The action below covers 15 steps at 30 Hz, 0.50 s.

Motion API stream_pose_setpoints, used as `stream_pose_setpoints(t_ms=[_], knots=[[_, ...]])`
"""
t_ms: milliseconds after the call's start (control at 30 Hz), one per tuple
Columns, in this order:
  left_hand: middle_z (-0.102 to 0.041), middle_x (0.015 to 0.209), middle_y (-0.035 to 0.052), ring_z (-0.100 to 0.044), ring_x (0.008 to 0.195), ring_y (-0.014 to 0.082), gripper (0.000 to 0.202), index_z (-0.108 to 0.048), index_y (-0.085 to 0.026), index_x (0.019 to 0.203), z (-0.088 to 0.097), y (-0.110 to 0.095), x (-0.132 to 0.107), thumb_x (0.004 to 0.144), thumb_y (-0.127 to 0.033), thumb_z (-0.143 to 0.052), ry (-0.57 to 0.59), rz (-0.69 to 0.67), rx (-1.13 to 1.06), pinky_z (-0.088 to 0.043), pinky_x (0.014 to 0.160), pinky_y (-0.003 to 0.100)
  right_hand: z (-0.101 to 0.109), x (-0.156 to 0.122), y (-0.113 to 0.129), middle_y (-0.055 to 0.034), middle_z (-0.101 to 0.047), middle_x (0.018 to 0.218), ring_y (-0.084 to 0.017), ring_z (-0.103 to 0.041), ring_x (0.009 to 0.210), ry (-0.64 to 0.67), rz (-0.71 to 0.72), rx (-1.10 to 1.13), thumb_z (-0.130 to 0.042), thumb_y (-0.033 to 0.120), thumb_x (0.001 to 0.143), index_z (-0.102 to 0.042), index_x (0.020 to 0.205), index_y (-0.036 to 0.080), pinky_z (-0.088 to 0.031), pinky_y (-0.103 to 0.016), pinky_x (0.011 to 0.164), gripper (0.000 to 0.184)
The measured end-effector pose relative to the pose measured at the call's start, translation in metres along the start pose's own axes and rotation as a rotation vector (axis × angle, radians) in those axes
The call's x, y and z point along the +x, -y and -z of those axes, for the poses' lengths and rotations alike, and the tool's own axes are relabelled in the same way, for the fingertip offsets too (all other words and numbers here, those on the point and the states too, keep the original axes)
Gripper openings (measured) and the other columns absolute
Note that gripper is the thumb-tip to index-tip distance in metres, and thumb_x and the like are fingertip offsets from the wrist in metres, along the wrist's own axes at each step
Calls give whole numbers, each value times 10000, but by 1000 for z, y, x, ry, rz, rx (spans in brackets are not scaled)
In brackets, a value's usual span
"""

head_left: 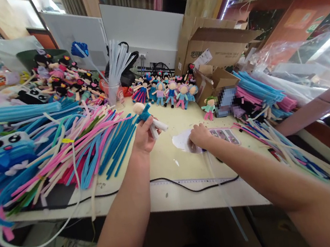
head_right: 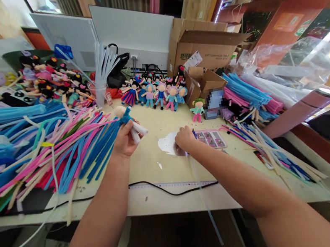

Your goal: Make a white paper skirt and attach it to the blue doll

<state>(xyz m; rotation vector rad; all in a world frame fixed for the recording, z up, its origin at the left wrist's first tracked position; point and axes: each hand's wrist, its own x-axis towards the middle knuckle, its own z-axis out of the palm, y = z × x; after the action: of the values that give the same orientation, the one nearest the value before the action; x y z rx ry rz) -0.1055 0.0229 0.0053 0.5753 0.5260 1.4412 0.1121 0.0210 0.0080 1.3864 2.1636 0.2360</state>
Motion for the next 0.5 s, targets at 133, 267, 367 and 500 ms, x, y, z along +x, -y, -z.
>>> stream_pose_setpoints(t_ms=[133, 267, 367, 500], knots=[[-631, 719, -36, -576, 558, 88, 287, -572, -177, 811, 0, 1, 0, 658, -285, -789, -1, 5, -8, -465, 461, 216, -6, -14, 22, -183, -691, 1011, -297, -540, 1027, -44, 14, -19, -484, 137, 869, -730, 940, 132, -358, -407, 822, 256], [-618, 694, -44, -561, 530, 81, 266, -566, -175, 790, -3, -1, -3, 675, -287, -778, 2, -1, 4, -448, 455, 216, -8, -35, 43, -175, -692, 1018, -285, -540, 1028, -71, 69, -11, -460, 116, 875, -728, 942, 128, -359, -393, 808, 277], [-608, 674, -49, -553, 517, 74, 257, -562, -174, 776, -5, -3, -5, 682, -284, -774, -7, 3, 4, -438, 454, 210, -4, -43, 44, -150, -701, 1013, -265, -551, 1015, -72, 110, 1, -466, 111, 872, -726, 940, 154, -362, -378, 798, 272], [-619, 684, -47, -559, 528, 79, 272, -570, -175, 785, -4, -4, -5, 659, -274, -790, -10, 7, -11, -442, 454, 213, 3, -29, 19, -137, -702, 1051, -273, -569, 1008, -56, 44, -1, -483, 146, 877, -720, 972, 176, -370, -386, 794, 257]])
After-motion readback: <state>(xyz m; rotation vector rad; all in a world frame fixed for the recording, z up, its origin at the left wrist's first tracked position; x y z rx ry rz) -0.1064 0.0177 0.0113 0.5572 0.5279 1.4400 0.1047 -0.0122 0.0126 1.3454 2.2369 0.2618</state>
